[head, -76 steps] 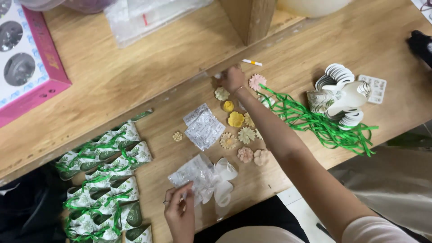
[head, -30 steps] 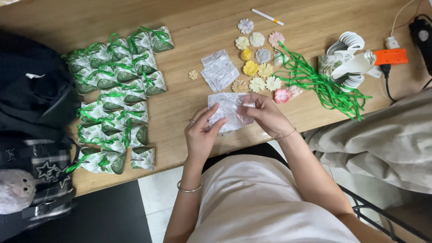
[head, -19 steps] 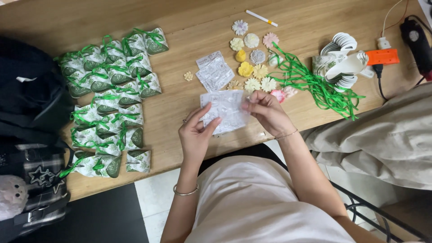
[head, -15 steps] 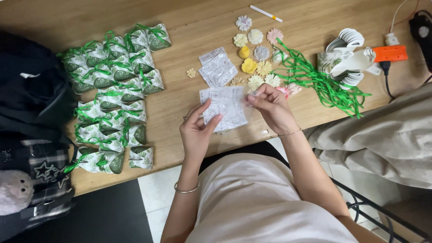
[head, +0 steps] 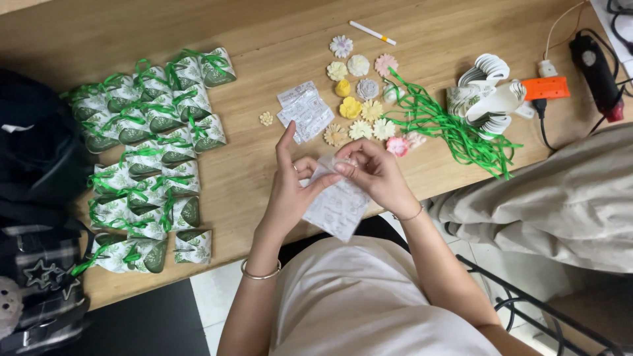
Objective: Placing flower-shaped wax items and instruction sheets into gift boxes and tying them with green ribbons.
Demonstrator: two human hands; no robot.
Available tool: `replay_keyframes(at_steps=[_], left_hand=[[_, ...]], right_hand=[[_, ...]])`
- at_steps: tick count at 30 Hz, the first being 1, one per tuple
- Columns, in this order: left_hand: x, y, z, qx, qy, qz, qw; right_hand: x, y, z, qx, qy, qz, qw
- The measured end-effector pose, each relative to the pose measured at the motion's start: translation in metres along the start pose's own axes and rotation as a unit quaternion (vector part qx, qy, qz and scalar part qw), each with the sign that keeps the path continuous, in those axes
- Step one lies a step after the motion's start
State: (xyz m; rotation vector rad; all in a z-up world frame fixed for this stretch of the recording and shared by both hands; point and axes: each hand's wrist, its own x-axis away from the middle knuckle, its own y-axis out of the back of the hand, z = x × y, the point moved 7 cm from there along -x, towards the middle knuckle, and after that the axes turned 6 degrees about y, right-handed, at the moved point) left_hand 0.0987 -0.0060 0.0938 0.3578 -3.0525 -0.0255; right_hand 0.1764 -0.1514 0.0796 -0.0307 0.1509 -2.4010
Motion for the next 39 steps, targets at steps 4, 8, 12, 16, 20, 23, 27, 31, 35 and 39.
replay_keyframes(at_steps=[4, 8, 12, 16, 20, 23, 27, 31, 35, 39], left_hand=[[0.008, -0.003, 0.009, 0.057, 0.015, 0.003, 0.998], [0.014, 0.005, 0.014, 0.021, -0.007, -0.087, 0.996], [0.015, 0.009, 0.015, -0.051, -0.016, -0.157, 0.986], [0.019, 0.017, 0.019, -0.055, -0.046, -0.195, 0.978], [0.018, 0.012, 0.03, -0.019, -0.04, -0.196, 0.98], [0.021, 0.015, 0.013, 0.017, -0.039, -0.202, 0.979], [0.026, 0.021, -0.038, -0.063, -0.163, -0.211, 0.962], [0.018, 0.01, 0.024, 0.073, -0.032, -0.094, 0.992], [0.022, 0.014, 0.073, 0.158, 0.076, -0.099, 0.979], [0.026, 0.035, 0.115, 0.054, 0.099, -0.153, 0.982]], right_hand=[[0.0, 0.022, 0.001, 0.02, 0.022, -0.092, 0.995], [0.007, 0.041, -0.028, 0.008, -0.001, -0.156, 0.988], [0.011, 0.06, -0.051, -0.077, -0.015, -0.229, 0.97], [0.016, 0.044, -0.011, -0.037, -0.008, -0.21, 0.977], [0.011, 0.017, 0.027, 0.079, 0.087, -0.08, 0.99], [0.011, 0.013, -0.006, 0.047, 0.057, -0.027, 0.997], [0.015, 0.02, -0.043, -0.052, -0.04, -0.069, 0.995], [0.013, 0.007, -0.041, -0.036, -0.053, -0.04, 0.997], [0.009, 0.002, -0.046, -0.042, -0.076, -0.036, 0.996], [0.006, 0.016, -0.097, -0.062, -0.144, -0.049, 0.986]])
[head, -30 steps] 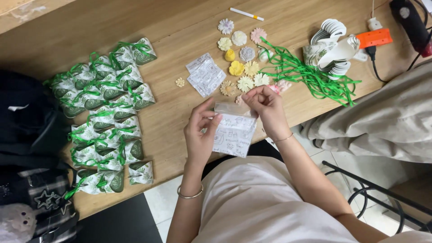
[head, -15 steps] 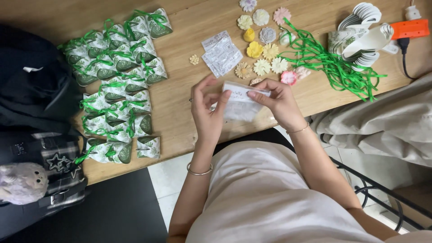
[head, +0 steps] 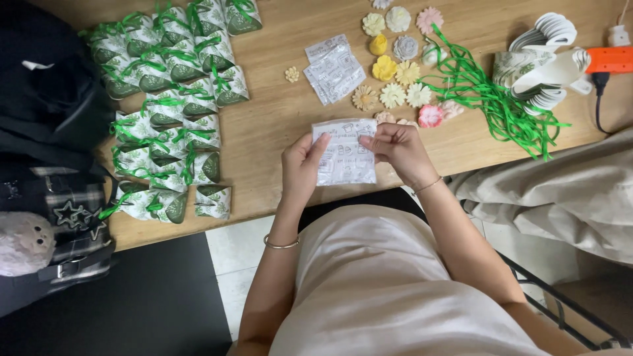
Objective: Placing flower-shaped wax items and instruction sheets into gift boxes and tying them with green ribbons.
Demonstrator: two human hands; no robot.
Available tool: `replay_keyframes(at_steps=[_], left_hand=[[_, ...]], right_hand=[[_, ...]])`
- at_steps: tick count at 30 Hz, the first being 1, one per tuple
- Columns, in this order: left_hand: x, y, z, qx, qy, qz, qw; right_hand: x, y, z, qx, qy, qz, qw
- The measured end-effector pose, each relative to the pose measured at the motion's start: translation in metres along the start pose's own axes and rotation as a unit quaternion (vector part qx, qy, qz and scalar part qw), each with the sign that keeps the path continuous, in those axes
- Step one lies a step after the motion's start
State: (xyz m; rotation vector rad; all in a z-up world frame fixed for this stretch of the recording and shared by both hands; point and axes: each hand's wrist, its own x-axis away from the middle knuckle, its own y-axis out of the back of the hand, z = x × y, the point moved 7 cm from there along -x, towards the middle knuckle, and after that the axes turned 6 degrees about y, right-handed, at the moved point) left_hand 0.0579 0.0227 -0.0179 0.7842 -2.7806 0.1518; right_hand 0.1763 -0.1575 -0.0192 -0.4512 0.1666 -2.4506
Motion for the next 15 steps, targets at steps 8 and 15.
replay_keyframes(at_steps=[8, 15], left_hand=[[-0.026, 0.037, 0.034, 0.015, 0.126, -0.004, 0.992], [-0.012, 0.01, 0.038, -0.308, 0.008, 0.076, 0.948]], right_hand=[[-0.142, 0.023, -0.004, 0.15, 0.104, -0.031, 0.983], [-0.259, 0.062, -0.055, 0.498, 0.212, -0.039, 0.84]])
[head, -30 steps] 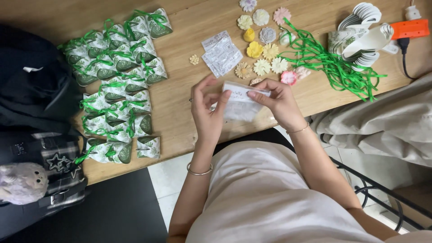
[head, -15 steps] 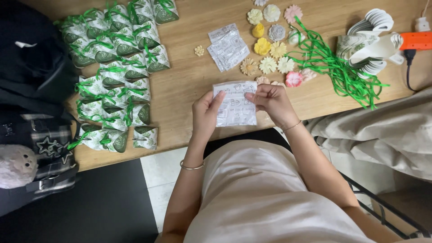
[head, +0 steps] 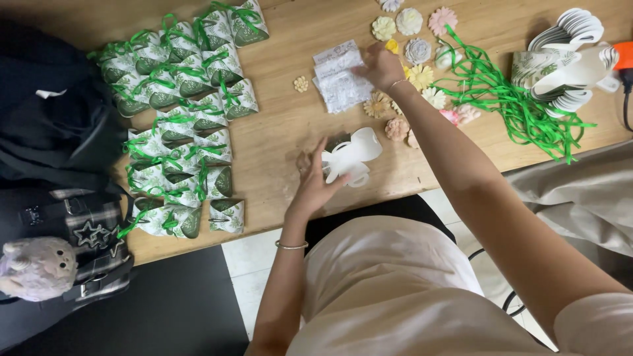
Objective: Placing flower-shaped wax items and instruction sheets into gift boxes and tying them with green ribbons.
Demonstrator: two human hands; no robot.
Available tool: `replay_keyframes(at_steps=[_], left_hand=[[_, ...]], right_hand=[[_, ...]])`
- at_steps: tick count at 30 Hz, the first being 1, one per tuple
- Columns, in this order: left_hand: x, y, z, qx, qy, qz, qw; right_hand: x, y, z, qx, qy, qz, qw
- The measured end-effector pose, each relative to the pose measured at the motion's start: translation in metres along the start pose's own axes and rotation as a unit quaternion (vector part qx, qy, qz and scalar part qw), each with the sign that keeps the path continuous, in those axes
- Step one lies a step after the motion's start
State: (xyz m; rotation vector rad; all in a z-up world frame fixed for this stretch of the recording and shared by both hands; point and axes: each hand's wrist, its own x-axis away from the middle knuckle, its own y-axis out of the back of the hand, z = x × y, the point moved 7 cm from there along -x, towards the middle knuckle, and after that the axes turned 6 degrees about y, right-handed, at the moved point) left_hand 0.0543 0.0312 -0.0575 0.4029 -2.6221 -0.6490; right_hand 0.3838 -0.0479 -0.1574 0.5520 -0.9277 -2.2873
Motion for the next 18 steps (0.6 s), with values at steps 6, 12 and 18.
replay_keyframes(at_steps=[6, 12, 18], left_hand=[[-0.001, -0.033, 0.055, -0.026, -0.008, -0.059, 0.998], [-0.019, -0.021, 0.092, 0.094, 0.097, -0.002, 0.991], [-0.007, 0.0, 0.098, 0.282, 0.117, 0.09, 0.948]], right_hand=[[0.067, 0.054, 0.109, 0.067, 0.039, -0.02, 0.997], [0.181, 0.071, 0.236, 0.07, 0.285, 0.122, 0.948], [0.203, 0.036, 0.203, 0.117, 0.218, 0.135, 0.959]])
